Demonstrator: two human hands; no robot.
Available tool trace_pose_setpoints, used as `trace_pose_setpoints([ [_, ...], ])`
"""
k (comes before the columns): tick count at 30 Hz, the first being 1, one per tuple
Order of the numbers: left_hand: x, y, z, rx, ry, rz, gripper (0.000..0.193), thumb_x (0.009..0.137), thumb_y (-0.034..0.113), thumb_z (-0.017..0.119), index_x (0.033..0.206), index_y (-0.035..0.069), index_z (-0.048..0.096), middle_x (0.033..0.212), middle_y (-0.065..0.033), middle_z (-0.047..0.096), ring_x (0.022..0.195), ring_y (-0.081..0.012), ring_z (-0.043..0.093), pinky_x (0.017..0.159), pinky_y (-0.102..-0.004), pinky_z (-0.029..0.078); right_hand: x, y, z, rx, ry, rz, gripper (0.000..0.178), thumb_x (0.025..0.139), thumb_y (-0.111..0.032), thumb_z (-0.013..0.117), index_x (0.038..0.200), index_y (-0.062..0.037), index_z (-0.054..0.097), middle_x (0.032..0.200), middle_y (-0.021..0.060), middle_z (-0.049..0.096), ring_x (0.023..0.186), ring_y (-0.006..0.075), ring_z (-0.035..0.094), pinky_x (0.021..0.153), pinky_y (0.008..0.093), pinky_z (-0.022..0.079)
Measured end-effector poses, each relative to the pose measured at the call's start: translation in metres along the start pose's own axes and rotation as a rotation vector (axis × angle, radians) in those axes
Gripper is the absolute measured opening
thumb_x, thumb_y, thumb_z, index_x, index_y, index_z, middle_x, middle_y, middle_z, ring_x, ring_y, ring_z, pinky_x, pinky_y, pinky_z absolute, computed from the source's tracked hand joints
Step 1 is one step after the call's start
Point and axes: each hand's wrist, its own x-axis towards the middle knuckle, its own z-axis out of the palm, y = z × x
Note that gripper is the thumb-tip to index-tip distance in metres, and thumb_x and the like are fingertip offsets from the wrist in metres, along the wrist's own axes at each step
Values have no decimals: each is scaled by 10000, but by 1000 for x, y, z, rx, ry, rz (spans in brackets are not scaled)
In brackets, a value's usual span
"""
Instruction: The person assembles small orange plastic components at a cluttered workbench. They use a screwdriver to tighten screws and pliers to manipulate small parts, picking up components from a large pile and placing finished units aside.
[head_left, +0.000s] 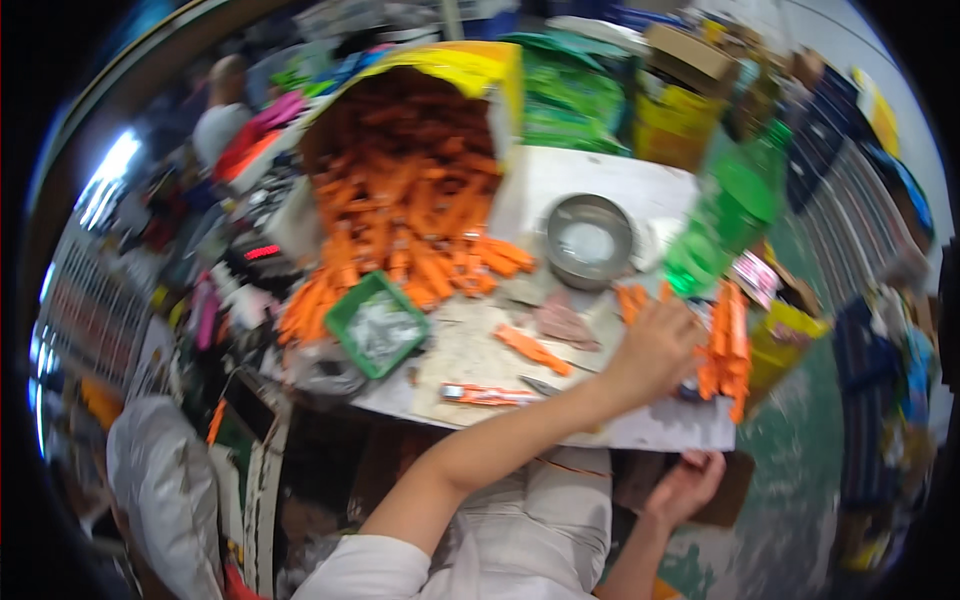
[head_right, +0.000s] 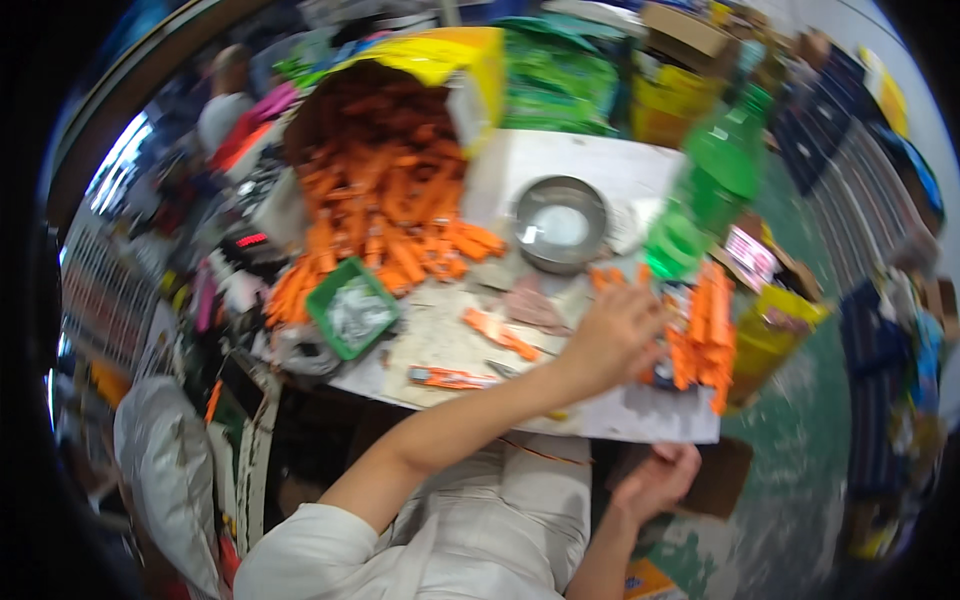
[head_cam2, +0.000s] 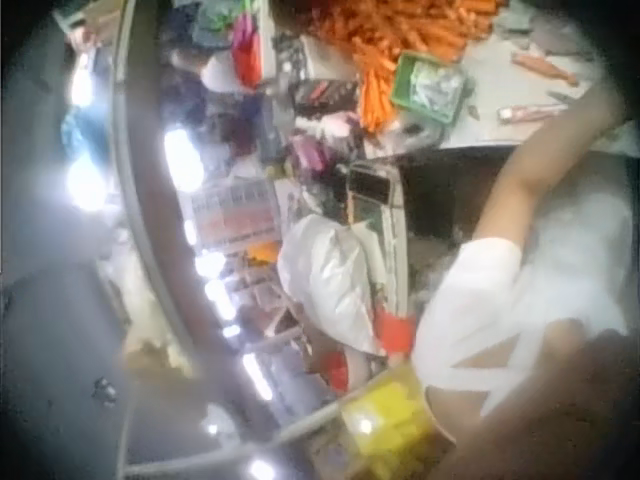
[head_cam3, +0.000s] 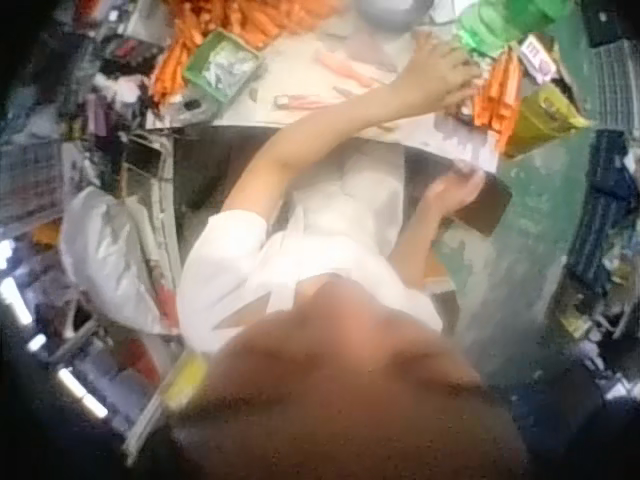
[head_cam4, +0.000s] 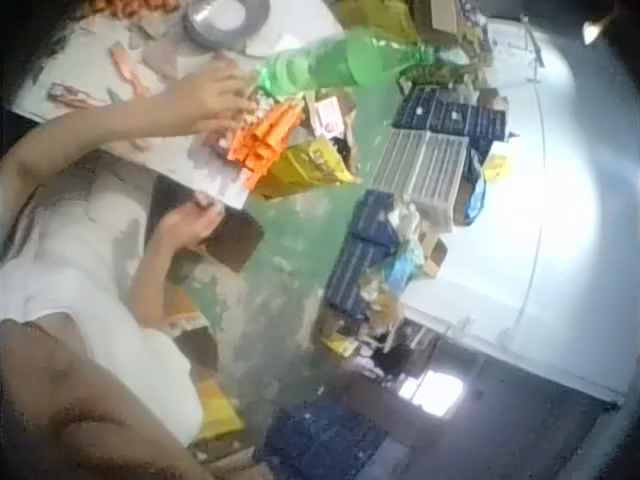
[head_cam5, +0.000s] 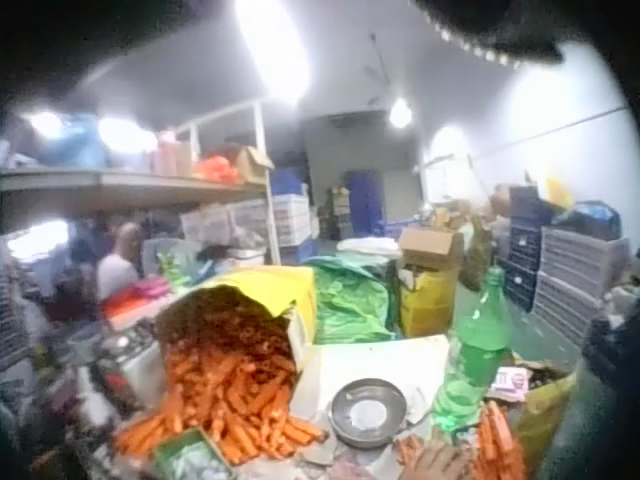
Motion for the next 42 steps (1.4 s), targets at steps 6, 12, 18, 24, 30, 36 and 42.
trace_pose_setpoints([
  [6,-59,-28,-125,115,0,-112,307,722,184,736,993,87,631,1043,-77,560,1110,-295,488,926,-419,373,-9,-9,14,-133,-206,-51,206,947,-191,479,806,-42,456,761,25,409,712,117,394,697,261,370],
  [12,-118,-89,-269,682,-53,-402,168,736,162,719,872,71,680,942,-79,567,1073,-292,484,927,-440,363,-14,-2,23,-261,-271,-84,205,950,-182,476,806,-38,455,762,33,417,710,118,394,701,272,372],
  [18,-152,-105,-295,658,-178,-469,125,717,159,723,813,85,692,920,-66,522,1035,-278,470,915,-423,355,-37,16,56,-234,-300,14,185,941,-169,494,817,-35,463,747,28,416,704,115,393,693,272,371],
  [24,-149,-127,-270,603,-278,-410,159,686,181,737,790,71,689,928,-67,518,1050,-260,459,918,-403,344,-51,19,73,-264,-400,22,182,936,-176,508,830,-32,473,745,21,416,701,112,391,679,269,367],
  [30,-147,-133,-257,730,-370,-292,207,654,214,747,764,51,682,941,-72,534,1073,-241,458,930,-408,326,-54,15,76,-298,-381,26,189,935,-183,515,828,-30,484,725,15,416,680,104,394,668,259,365],
  [36,-149,-113,-271,462,-165,-413,179,732,180,707,835,34,691,944,-76,561,1034,-253,491,918,-403,358,-62,19,83,-302,-416,77,147,931,-155,508,845,-39,484,747,18,448,680,100,412,664,256,365],
  [42,-156,-36,-230,-1053,18,-871,213,864,180,637,955,-7,684,972,-61,562,1017,-177,494,925,-310,362,-112,15,139,-349,-810,-8,67,849,-60,577,820,-2,561,769,70,547,705,140,491,654,252,400],
])
